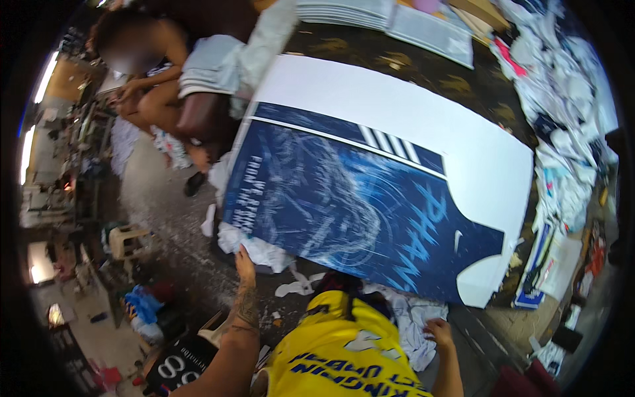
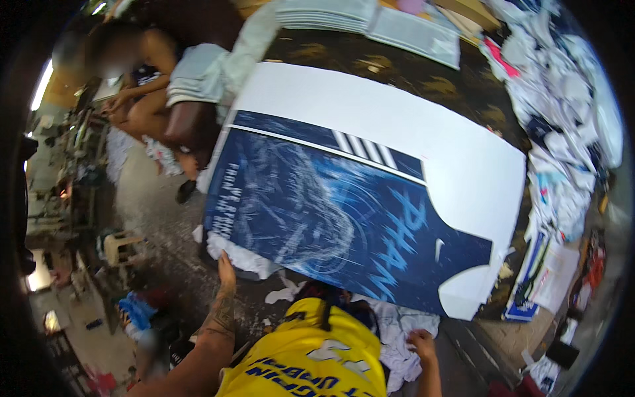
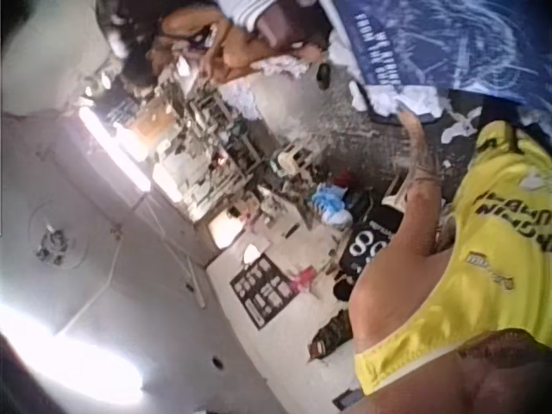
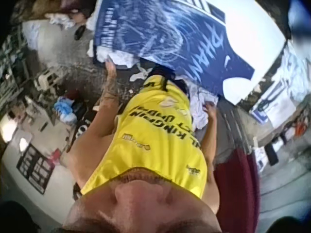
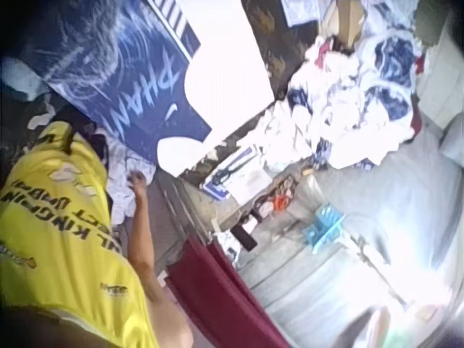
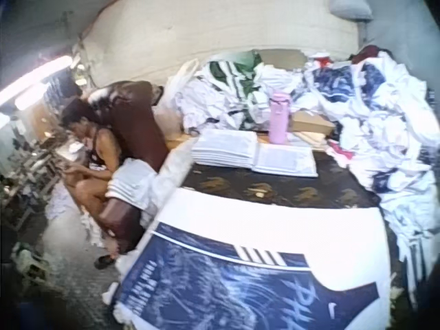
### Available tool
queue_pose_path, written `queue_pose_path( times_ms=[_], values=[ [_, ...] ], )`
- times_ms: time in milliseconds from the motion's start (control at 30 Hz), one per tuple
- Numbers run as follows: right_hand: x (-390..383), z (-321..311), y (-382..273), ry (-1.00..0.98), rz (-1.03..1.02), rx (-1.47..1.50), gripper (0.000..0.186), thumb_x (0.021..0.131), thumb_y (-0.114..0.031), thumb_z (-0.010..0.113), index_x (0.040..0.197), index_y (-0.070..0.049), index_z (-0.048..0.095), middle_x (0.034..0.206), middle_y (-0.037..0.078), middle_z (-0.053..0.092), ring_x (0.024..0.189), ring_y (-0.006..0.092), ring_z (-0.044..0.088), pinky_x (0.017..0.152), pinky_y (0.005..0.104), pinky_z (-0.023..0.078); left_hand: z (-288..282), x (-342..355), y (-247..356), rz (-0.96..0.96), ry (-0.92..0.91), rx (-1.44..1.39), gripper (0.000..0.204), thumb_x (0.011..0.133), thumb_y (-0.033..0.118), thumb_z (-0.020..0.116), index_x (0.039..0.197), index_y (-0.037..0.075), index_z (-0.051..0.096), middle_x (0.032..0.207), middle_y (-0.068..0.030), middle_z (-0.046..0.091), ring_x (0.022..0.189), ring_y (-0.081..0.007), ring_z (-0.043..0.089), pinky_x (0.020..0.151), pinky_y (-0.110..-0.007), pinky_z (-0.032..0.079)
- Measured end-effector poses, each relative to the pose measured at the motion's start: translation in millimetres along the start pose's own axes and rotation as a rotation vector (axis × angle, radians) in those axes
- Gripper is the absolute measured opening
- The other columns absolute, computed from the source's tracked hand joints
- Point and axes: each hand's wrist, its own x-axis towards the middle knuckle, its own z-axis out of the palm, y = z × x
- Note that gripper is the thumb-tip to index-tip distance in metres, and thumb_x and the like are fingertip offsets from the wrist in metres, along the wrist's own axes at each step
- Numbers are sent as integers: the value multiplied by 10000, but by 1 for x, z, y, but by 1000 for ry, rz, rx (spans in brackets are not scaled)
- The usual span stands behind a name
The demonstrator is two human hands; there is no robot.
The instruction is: The person aligns a white fabric sheet on a table, uses shears to cut it into a specific shape, and repeats the process with another printed fabric sheet. The person handles the fabric and shears throughout, cutting and repositioning the material on the table.
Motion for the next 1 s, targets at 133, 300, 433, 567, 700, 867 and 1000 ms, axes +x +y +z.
queue_pose_path(
  times_ms=[133,300,433,567,700,867,1000],
  values=[
    [151,37,27,395,-51,209,706,916,-236,828,1548,-138,528,1162,107,745,935,210,685,818,453,562,161,-41,-57,-568,-309,-727,1102,902,1002,330,1503,108,565,1394,-137,691,1310,-324,631,1106,-571,467],
    [287,8,21,460,-304,389,635,936,-239,815,1513,-134,574,1193,60,735,968,192,662,818,413,536,281,-71,-35,-512,-982,-1486,866,975,771,484,1515,102,584,1506,-127,648,1381,-339,593,1209,-552,428],
    [219,-22,63,440,-395,219,486,893,-249,868,1298,-12,743,1143,67,785,962,176,695,867,360,550,247,-99,-45,-682,-1123,-1650,669,1047,563,580,1505,74,594,1518,-131,644,1397,-351,585,1222,-550,423],
    [70,-41,121,350,-370,180,404,982,-279,809,1294,-35,729,1082,35,754,904,141,665,747,312,491,101,-87,-95,-630,-661,-1613,574,1086,384,610,1492,-20,568,1519,-168,640,1426,-336,580,1261,-523,407],
    [-43,-33,136,410,-597,368,518,986,-213,804,1434,-25,625,1257,90,705,1155,229,659,982,390,529,-68,-75,-118,-266,-668,-1409,474,1055,196,637,1459,-40,564,1496,-184,645,1412,-316,593,1269,-496,408],
    [-155,-28,67,440,-923,748,649,1044,-19,654,1650,-146,457,1599,141,496,1335,278,599,1144,407,489,-211,-108,-16,414,58,-847,634,989,-48,614,1588,2,413,1629,-161,473,1503,-268,466,1280,-426,333],
    [-219,-76,-54,644,-1110,359,355,980,-147,759,1289,9,680,1296,94,689,1178,160,636,1004,302,487,-239,-74,176,639,131,-730,654,1002,87,727,1595,53,452,1581,-127,543,1424,-257,547,1232,-424,393]
  ],
)
